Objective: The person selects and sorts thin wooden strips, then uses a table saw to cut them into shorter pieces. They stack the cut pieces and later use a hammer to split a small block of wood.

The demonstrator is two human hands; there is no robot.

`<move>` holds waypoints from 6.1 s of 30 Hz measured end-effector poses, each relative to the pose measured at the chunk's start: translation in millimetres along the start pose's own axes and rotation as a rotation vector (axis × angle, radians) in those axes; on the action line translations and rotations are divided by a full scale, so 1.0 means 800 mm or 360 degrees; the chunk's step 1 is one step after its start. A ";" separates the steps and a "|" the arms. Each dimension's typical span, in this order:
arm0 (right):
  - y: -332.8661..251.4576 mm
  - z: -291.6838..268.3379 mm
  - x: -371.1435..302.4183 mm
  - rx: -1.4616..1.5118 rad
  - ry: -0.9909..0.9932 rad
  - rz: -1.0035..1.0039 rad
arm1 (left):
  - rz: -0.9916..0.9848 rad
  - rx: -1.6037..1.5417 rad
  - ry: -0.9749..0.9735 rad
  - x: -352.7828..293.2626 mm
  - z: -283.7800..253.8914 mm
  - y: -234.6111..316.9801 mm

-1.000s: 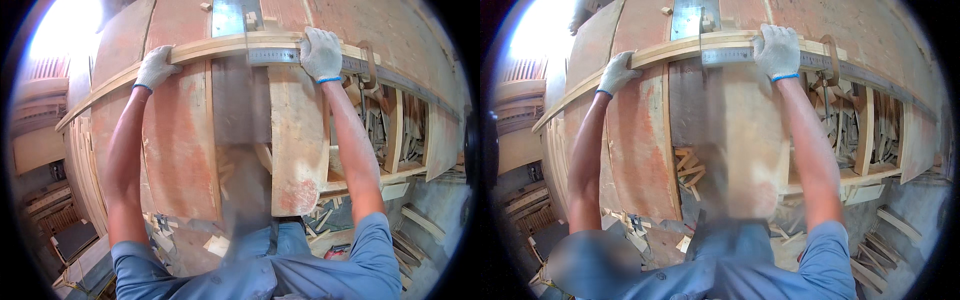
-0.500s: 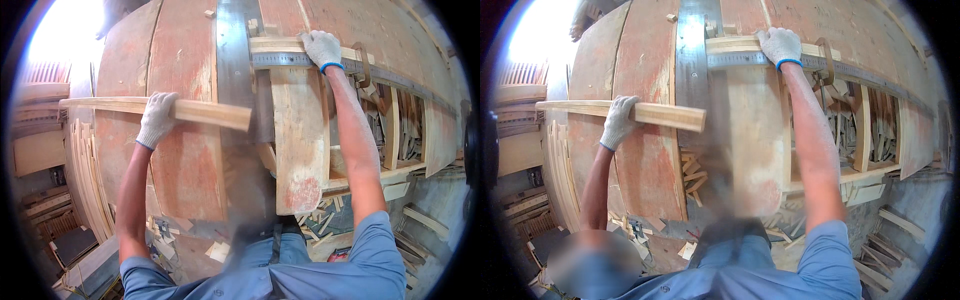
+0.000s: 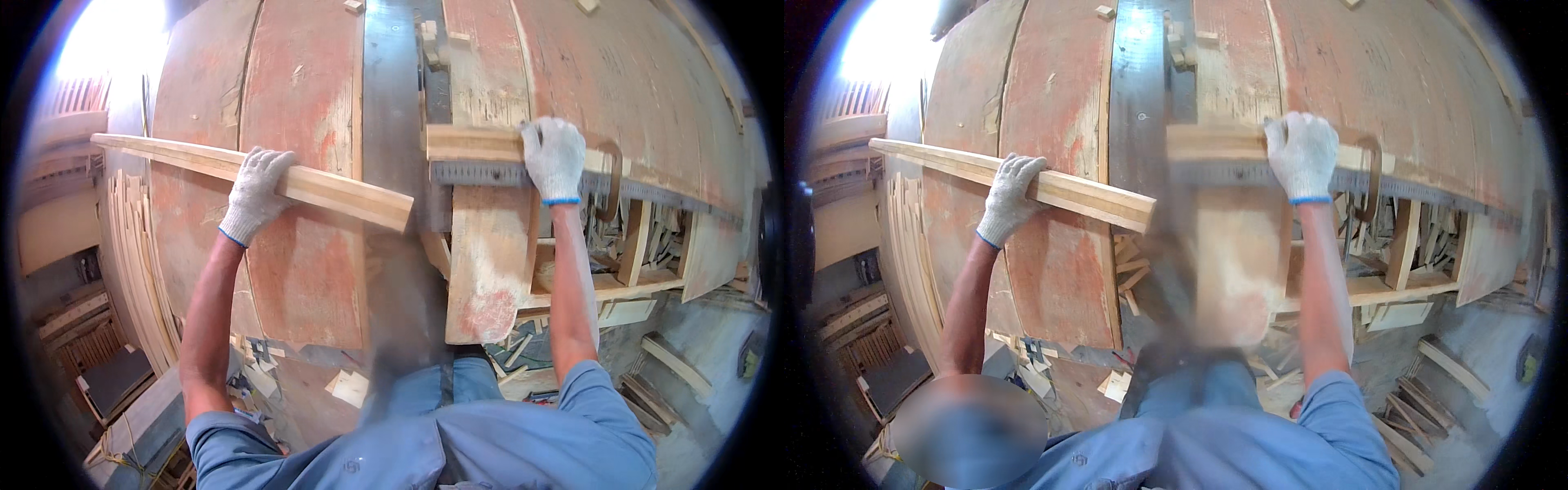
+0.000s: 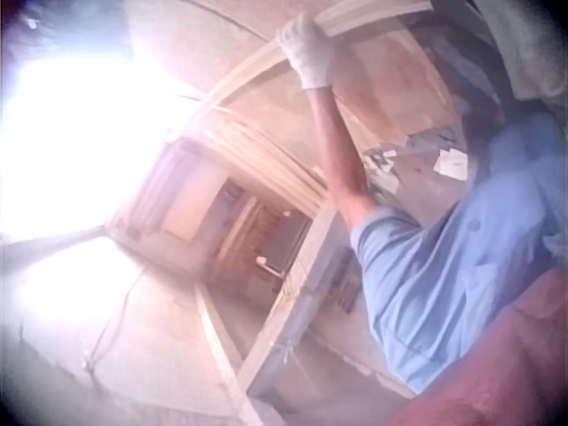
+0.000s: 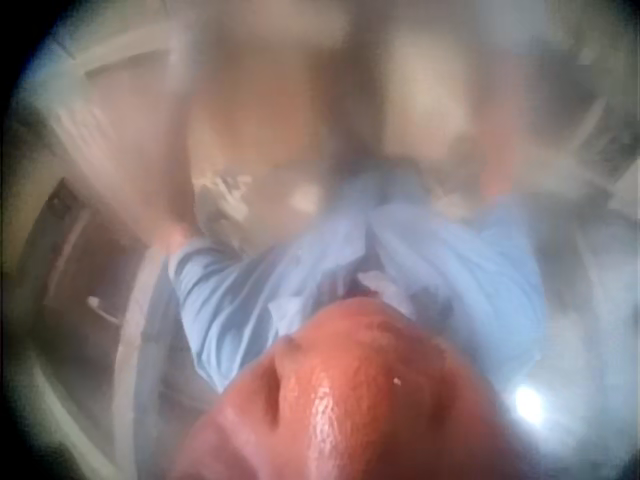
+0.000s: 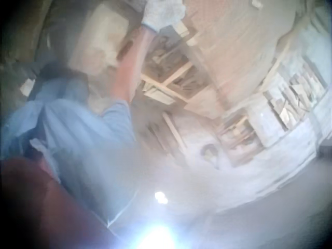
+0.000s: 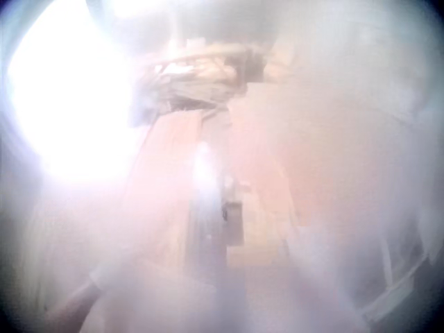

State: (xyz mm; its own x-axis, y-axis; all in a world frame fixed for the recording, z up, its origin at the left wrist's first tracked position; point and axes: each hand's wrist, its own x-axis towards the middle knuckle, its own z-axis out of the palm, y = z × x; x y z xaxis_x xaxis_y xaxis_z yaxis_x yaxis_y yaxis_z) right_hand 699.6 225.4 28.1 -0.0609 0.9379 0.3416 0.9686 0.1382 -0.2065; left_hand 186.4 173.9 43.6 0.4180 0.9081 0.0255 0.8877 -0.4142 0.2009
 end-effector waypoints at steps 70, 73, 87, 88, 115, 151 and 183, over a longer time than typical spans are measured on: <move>-0.014 -0.230 -0.337 0.0283 -0.0970 0.1079 | -0.0054 0.0119 0.0017 0.084 -0.007 -0.018; -0.090 -0.209 -0.265 0.0446 -0.0751 0.0594 | 0.0019 0.0097 0.0055 0.064 -0.013 -0.012; -0.198 -0.175 -0.148 0.0177 -0.1052 -0.0155 | 0.0132 -0.0103 -0.0159 0.003 -0.046 0.227; -0.173 -0.156 -0.168 0.0045 -0.0842 -0.0257 | 0.0142 -0.0118 -0.0202 0.004 -0.047 0.240; -0.021 -0.061 0.039 -0.0010 -0.0386 -0.0342 | -0.0151 0.0208 -0.0104 0.122 -0.029 0.009; 0.011 0.017 0.000 0.0003 0.0345 -0.0447 | -0.0145 0.0072 0.0142 0.101 0.021 0.020; 0.030 0.043 0.035 0.0016 0.0603 -0.0482 | -0.0139 0.0136 0.0135 0.146 0.011 0.015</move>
State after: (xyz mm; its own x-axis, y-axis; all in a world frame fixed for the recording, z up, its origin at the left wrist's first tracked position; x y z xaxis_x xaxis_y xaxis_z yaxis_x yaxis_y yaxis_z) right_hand 712.9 265.8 0.9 -0.2462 0.6732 0.6973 0.9183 0.3922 -0.0543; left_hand 247.4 274.2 40.0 0.3240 0.9413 0.0948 0.9347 -0.3340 0.1217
